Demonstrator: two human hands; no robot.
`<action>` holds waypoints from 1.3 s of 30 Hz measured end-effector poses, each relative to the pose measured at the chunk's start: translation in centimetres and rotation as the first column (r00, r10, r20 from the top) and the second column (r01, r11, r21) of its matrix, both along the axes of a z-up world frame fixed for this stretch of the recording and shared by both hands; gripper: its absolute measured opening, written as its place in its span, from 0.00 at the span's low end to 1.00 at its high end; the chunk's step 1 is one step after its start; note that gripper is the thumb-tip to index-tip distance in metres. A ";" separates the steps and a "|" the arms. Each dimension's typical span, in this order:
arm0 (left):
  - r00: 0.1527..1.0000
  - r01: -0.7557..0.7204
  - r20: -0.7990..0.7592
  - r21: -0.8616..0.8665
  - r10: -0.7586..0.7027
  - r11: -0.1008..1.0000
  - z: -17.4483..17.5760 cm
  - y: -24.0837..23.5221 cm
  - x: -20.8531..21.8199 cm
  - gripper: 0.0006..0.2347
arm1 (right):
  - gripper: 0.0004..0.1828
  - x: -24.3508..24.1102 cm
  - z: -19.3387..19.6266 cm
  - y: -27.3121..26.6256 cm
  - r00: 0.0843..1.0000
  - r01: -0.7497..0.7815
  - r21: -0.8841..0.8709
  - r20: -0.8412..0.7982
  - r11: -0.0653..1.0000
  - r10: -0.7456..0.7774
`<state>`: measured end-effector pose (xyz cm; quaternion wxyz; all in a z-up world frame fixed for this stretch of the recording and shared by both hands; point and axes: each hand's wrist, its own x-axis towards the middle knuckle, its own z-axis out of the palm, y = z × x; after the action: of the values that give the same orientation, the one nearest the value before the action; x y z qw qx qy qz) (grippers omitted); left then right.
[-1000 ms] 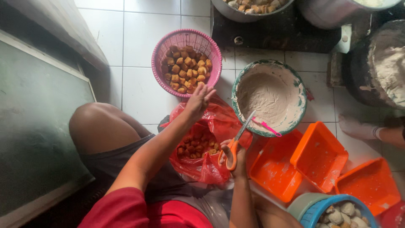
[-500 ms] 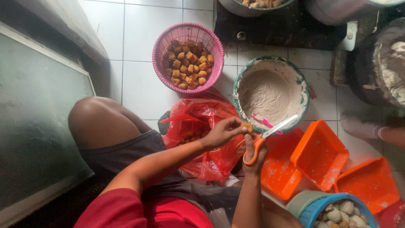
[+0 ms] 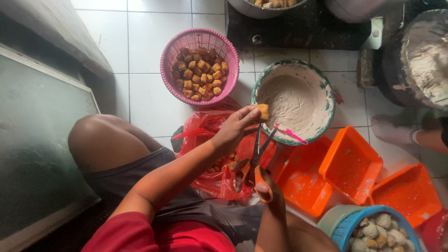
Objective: The person sits on the floor and uses scissors to cut small fried food items into smaller pieces, placing them into a red plastic bag. A second person is visible nearby handling a large pot of similar items.
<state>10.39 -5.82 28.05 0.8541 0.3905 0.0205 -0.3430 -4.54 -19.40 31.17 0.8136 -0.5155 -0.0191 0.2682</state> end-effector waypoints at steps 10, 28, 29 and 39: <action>0.954 0.052 0.301 -0.136 -0.008 0.989 0.0 -0.5 -3.1 0.08 | 0.40 0.0 -2.4 -1.1 0.997 0.070 -0.118 -0.029 0.990 -0.074; 0.970 -0.241 0.093 0.506 0.225 0.828 -7.8 3.5 5.0 0.17 | 0.27 -1.0 -8.6 -0.9 0.876 0.482 -0.037 0.046 0.875 -0.481; 0.820 -0.550 0.398 0.349 0.411 0.759 -7.7 4.3 7.5 0.19 | 0.28 -1.1 -8.6 -1.0 0.878 0.479 -0.029 0.007 0.877 -0.479; 0.591 0.322 0.157 0.853 -0.791 0.410 -22.9 4.2 1.5 0.14 | 0.34 -2.0 -7.8 -2.4 0.848 0.526 -0.061 -0.032 0.848 -0.528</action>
<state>11.94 -1.62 5.18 0.3984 0.7663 -0.2219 -0.4525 -6.54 -21.81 23.33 0.8431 -0.5145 0.1490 0.0472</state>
